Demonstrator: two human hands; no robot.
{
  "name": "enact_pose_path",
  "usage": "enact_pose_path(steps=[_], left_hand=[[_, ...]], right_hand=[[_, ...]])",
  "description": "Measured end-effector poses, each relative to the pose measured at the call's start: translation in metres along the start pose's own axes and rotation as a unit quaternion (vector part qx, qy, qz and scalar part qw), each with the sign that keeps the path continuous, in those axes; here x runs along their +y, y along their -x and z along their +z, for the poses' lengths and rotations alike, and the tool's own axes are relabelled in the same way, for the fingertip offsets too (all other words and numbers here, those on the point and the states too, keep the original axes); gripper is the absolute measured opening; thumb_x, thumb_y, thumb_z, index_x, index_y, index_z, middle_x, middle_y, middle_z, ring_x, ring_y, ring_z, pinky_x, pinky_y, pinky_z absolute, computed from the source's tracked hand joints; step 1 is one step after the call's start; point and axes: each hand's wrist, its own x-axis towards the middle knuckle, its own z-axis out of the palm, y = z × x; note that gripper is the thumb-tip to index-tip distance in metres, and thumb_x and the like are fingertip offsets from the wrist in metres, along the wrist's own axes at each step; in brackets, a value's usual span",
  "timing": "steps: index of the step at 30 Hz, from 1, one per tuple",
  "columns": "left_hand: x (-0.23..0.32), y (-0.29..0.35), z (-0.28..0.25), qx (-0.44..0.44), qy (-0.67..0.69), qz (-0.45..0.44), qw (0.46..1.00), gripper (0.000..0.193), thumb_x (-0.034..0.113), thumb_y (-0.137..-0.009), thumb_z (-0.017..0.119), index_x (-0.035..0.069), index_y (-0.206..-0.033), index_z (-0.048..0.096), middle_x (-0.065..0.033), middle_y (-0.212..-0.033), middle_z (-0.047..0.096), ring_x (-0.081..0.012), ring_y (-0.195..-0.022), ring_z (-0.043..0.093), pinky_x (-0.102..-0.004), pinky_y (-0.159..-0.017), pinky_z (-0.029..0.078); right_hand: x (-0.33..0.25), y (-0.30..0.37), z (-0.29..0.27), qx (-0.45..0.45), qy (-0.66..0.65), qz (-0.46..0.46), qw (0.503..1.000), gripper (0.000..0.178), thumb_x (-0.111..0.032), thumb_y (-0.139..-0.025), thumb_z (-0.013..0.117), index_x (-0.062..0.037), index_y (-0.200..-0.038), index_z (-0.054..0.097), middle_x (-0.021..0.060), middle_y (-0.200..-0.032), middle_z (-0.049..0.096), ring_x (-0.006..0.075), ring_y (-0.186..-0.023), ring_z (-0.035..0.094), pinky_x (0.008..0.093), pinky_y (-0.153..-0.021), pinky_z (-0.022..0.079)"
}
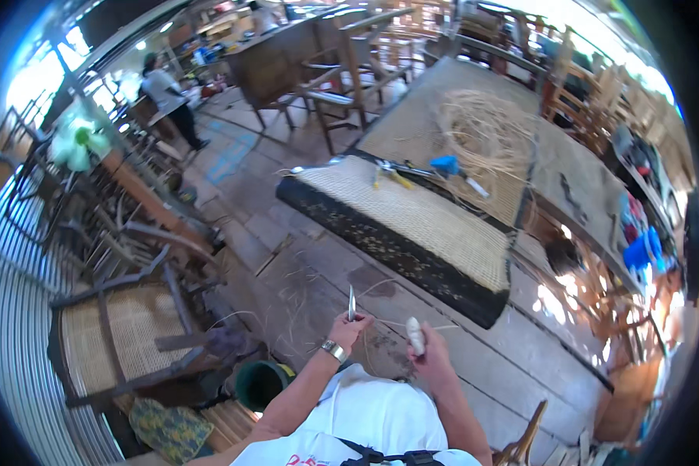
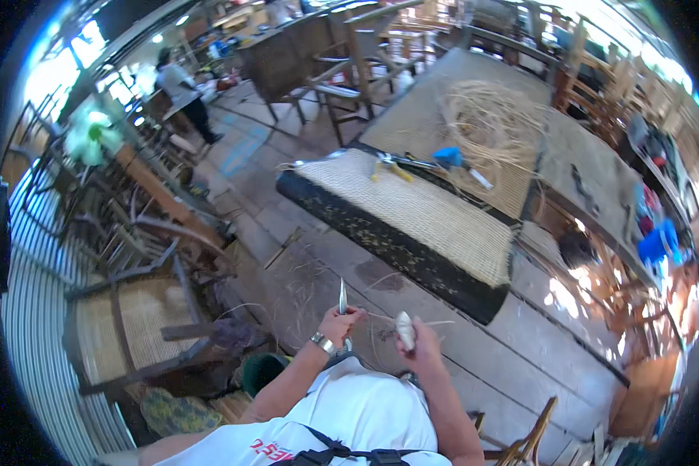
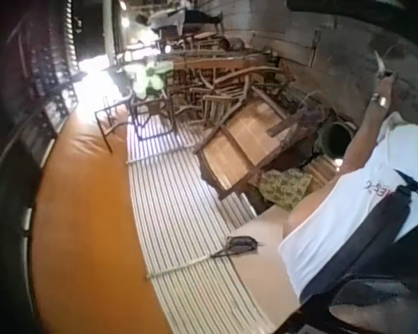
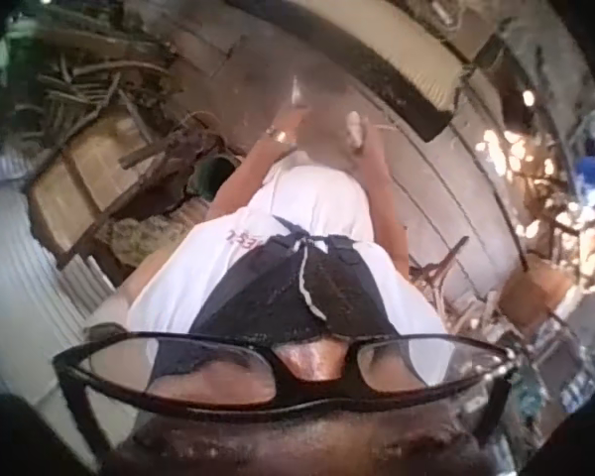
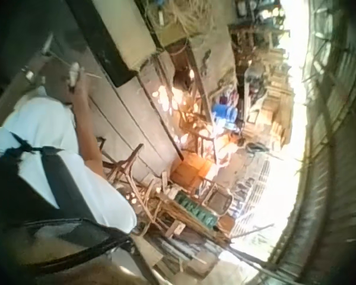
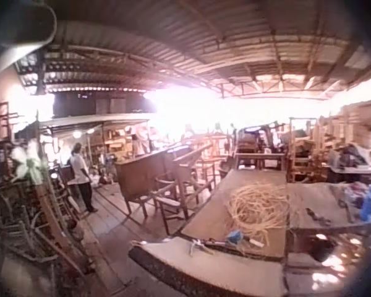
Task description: Manually weave and assemble a bamboo or cane chair back using hand tools.
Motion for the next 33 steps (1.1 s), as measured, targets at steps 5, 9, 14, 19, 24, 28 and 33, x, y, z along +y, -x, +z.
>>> enact_pose_path(steps=[5,9,14,19,24,28,33], left_hand=[[-0.018,-0.028,-0.149,0.184,-0.174,0.071,0.965,0.019,0.017,-0.072,0.081,0.004,-0.084,0.073,-0.0062,-0.084,0.07,-0.0144,-0.075,0.062,-0.0294,-0.07,0.049],[0.03,0.016,-0.313,0.399,-0.269,-0.025,0.876,0.027,0.023,-0.071,0.082,0.003,-0.085,0.071,-0.0076,-0.084,0.07,-0.0174,-0.074,0.062,-0.0338,-0.068,0.051],[0.059,0.078,-0.536,0.56,-0.222,-0.019,0.798,0.026,0.016,-0.071,0.076,-0.001,-0.088,0.068,-0.0073,-0.081,0.067,-0.0177,-0.067,0.061,-0.0348,-0.066,0.053],[0.14,0.086,-0.431,0.49,-0.366,-0.043,0.79,0.027,0.021,-0.072,0.076,-0.003,-0.082,0.069,-0.0109,-0.077,0.068,-0.0218,-0.064,0.063,-0.0387,-0.063,0.052],[0.061,-0.023,-0.244,0.254,-0.403,-0.07,0.877,0.048,0.033,-0.071,0.079,-0.001,-0.103,0.071,-0.0119,-0.091,0.072,-0.0222,-0.081,0.066,-0.0367,-0.075,0.052],[-0.017,-0.077,-0.062,-0.031,-0.471,0.025,0.881,0.057,0.05,-0.073,0.074,0.002,-0.103,0.071,-0.0179,-0.099,0.07,-0.0291,-0.093,0.066,-0.0379,-0.084,0.051],[0.019,-0.008,0.065,-0.165,-0.342,0.103,0.919,0.028,0.032,-0.075,0.075,0.005,-0.077,0.067,-0.0075,-0.069,0.067,-0.015,-0.062,0.062,-0.0326,-0.058,0.048]], right_hand=[[-0.011,0.037,-0.084,0.049,-0.066,-0.006,0.997,0.029,-0.031,-0.097,0.051,-0.0037,-0.103,0.056,0.0054,-0.073,0.053,0.0125,-0.046,0.044,0.0226,-0.04,0.037],[-0.062,0.097,-0.275,0.095,-0.095,-0.037,0.99,0.027,-0.032,-0.096,0.047,-0.0097,-0.109,0.058,0.0015,-0.071,0.06,0.008,-0.042,0.046,0.0204,-0.035,0.033],[-0.14,0.27,-0.511,0.236,-0.001,-0.168,0.957,0.023,-0.028,-0.094,0.055,-0.0159,-0.114,0.056,0.0025,-0.086,0.062,0.0105,-0.063,0.058,0.0193,-0.045,0.045],[-0.144,0.225,-0.467,0.243,0.031,-0.199,0.949,0.029,-0.029,-0.093,0.057,-0.0141,-0.117,0.056,0.0032,-0.096,0.062,0.0135,-0.077,0.058,0.0278,-0.057,0.048],[-0.103,0.183,-0.427,0.264,0.062,-0.226,0.936,0.034,-0.03,-0.091,0.059,-0.0123,-0.12,0.056,0.0039,-0.105,0.061,0.0166,-0.09,0.059,0.0363,-0.07,0.05],[-0.024,0.082,-0.24,0.109,0.102,-0.131,0.98,0.027,-0.027,-0.091,0.062,-0.016,-0.115,0.057,-0.0006,-0.1,0.059,0.0157,-0.086,0.058,0.0366,-0.065,0.05],[0.021,0.037,-0.028,-0.035,-0.112,-0.049,0.992,0.032,-0.037,-0.098,0.052,-0.0072,-0.105,0.058,0.0015,-0.077,0.057,0.0116,-0.058,0.051,0.0252,-0.05,0.042]])
